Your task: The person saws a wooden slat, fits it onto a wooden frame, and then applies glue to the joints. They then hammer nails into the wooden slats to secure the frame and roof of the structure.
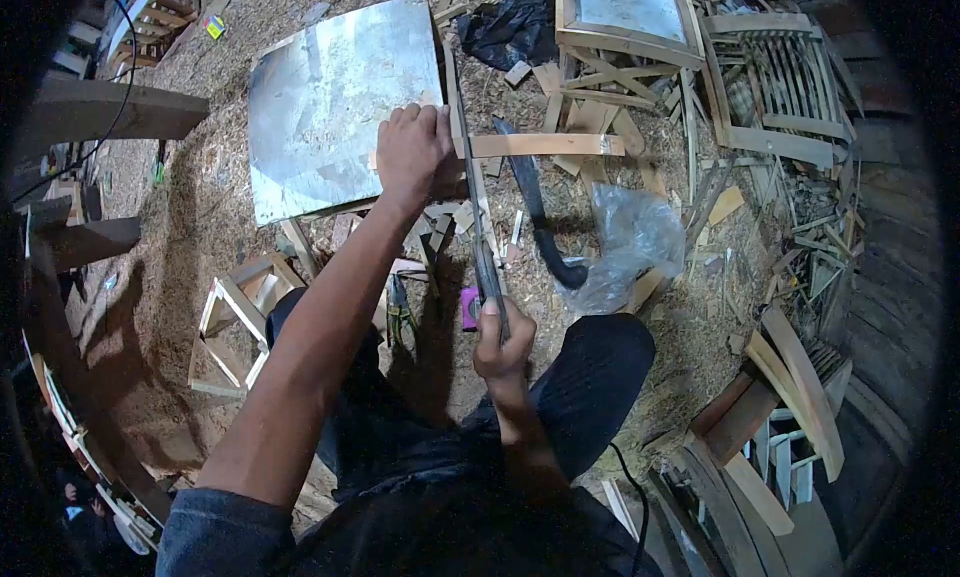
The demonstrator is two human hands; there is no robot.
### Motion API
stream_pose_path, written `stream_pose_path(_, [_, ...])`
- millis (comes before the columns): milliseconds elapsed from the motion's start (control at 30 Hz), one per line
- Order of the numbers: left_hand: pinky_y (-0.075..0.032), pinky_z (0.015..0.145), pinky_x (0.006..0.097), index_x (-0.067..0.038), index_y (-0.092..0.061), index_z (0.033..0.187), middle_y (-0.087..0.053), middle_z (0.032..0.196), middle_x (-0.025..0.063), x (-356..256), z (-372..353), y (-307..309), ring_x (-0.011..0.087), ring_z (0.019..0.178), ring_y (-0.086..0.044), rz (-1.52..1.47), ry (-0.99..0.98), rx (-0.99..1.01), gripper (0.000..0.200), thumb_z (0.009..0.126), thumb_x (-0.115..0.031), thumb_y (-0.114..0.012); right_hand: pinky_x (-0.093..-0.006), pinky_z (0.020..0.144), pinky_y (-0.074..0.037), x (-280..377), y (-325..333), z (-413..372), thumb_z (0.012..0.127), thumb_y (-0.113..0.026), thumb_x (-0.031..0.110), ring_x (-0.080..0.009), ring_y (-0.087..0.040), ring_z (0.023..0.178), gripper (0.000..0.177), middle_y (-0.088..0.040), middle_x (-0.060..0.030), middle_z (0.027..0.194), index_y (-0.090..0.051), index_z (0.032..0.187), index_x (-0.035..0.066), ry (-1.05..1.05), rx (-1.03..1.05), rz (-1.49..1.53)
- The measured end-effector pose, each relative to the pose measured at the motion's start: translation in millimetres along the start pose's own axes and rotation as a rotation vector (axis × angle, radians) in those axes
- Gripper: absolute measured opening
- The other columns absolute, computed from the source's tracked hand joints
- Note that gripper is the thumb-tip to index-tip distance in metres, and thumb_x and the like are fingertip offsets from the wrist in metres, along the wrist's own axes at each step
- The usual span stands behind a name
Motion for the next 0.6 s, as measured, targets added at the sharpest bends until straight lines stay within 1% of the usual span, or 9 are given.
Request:
stream_pose_path(100, [-0.045, 0.077, 0.0434, -0.006, -0.067, 0.078, -0.065, 0.081, 0.0122, -0.5, 5.5, -1.4, 0.0301, 0.084, -0.061, -0.006, -0.018, -0.005, 0.028, 0.092, -0.029, -0.057, -0.0333, 0.052, -0.036, 0.1, -26.2, 59.2, 0.099, -0.048, 0.021, -0.0164, -0.05, 0.054, 0.036, -0.049, -0.0085, 0.056, -0.058, 0.072, -0.001, 0.049, 0.04, -0.102])
stream_pose_path(133, [-0.045, 0.077, 0.0435, -0.007, -0.066, 0.077, -0.065, 0.08, 0.0123, -1.3, 5.9, 0.8, 0.0303, 0.083, -0.061, -0.014, -0.005, -0.006, 0.028, 0.091, -0.029, -0.057, -0.0293, 0.049, -0.029, 16.6, -36.7, 82.2, 0.101, -0.049, 0.023, -0.01, -0.04, 0.05, 0.044, -0.043, 0.0019, 0.054, -0.045, 0.06, 0.006, 0.023, -0.046, -0.015])
stream_pose_path(167, [-0.045, 0.077, 0.0435, -0.007, -0.066, 0.076, -0.065, 0.079, 0.0125, -0.9, -1.2, 4.8, 0.0305, 0.083, -0.061, -0.017, 0.008, 0.006, 0.028, 0.091, -0.028, -0.057, -0.0302, 0.05, -0.029, 31.7, -41.1, 87.3, 0.101, -0.049, 0.024, -0.011, -0.039, 0.05, 0.045, -0.043, 0.0005, 0.054, -0.044, 0.061, 0.005, 0.051, -0.048, -0.037])
stream_pose_path(200, [-0.045, 0.077, 0.0432, -0.007, -0.066, 0.075, -0.065, 0.079, 0.0129, -0.6, -5.6, -4.8, 0.0306, 0.082, -0.061, 0.019, -0.023, 0.102, 0.028, 0.091, -0.028, -0.056, -0.0301, 0.049, -0.029, 22.8, -39.1, 77.2, 0.1, -0.049, 0.025, -0.0112, -0.04, 0.05, 0.045, -0.043, 0.0001, 0.055, -0.044, 0.061, 0.005, 0.094, -0.035, -0.06])
stream_pose_path(233, [-0.045, 0.077, 0.0428, -0.007, -0.066, 0.075, -0.065, 0.079, 0.0126, -6.9, -10.9, 0.2, 0.0305, 0.082, -0.061, 0.001, -0.059, 0.039, 0.028, 0.091, -0.027, -0.056, -0.0301, 0.049, -0.029, 15.9, -36.4, 65.4, 0.1, -0.049, 0.025, -0.0114, -0.04, 0.05, 0.045, -0.043, -0.0003, 0.055, -0.044, 0.061, 0.004, 0.147, -0.027, -0.081])
stream_pose_path(367, [-0.044, 0.075, 0.0431, -0.007, -0.064, 0.075, -0.063, 0.077, 0.0126, -7.4, -10.0, 2.4, 0.0311, 0.08, -0.06, -0.009, -0.064, -0.029, 0.028, 0.092, -0.027, -0.057, -0.0293, 0.049, -0.029, 2.3, -37.0, 68.4, 0.099, -0.05, 0.025, -0.0094, -0.04, 0.051, 0.044, -0.044, 0.0005, 0.056, -0.045, 0.061, 0.005, -0.015, -0.069, 0.042])
stream_pose_path(533, [-0.044, 0.072, 0.0441, -0.007, -0.064, 0.076, -0.062, 0.077, 0.0124, 0.0, -4.8, 5.9, 0.0311, 0.078, -0.06, -0.037, -0.004, -0.064, 0.028, 0.094, -0.029, -0.057, -0.0286, 0.048, -0.027, 16.0, -46.1, 87.8, 0.1, -0.049, 0.023, -0.0088, -0.037, 0.05, 0.044, -0.041, 0.002, 0.054, -0.042, 0.06, 0.006, 0.02, -0.093, 0.035])
stream_pose_path(567, [-0.044, 0.072, 0.0441, -0.007, -0.064, 0.076, -0.062, 0.077, 0.0124, 2.3, -4.8, 7.9, 0.0311, 0.078, -0.06, -0.029, -0.001, -0.071, 0.028, 0.094, -0.029, -0.057, -0.0342, 0.05, -0.033, 0.3, -44.7, 90.3, 0.098, -0.05, 0.028, -0.0146, -0.044, 0.051, 0.042, -0.045, -0.0028, 0.053, -0.052, 0.065, 0.002, -0.011, -0.038, 0.011])
stream_pose_path(600, [-0.044, 0.072, 0.044, -0.008, -0.064, 0.076, -0.062, 0.077, 0.0122, 1.5, -3.4, 8.4, 0.0309, 0.077, -0.06, -0.018, -0.015, -0.093, 0.028, 0.094, -0.029, -0.058, -0.0344, 0.051, -0.033, 5.7, -45.9, 91.1, 0.098, -0.05, 0.028, -0.0146, -0.044, 0.051, 0.042, -0.045, -0.0029, 0.053, -0.052, 0.065, 0.002, -0.003, -0.039, -0.001])
Point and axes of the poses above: each hand's wrist, its own z-axis towards the middle knuckle, its own y-axis out of the back of the hand, x = y × z, the point moved 8 cm from there along z, towards the middle knuckle
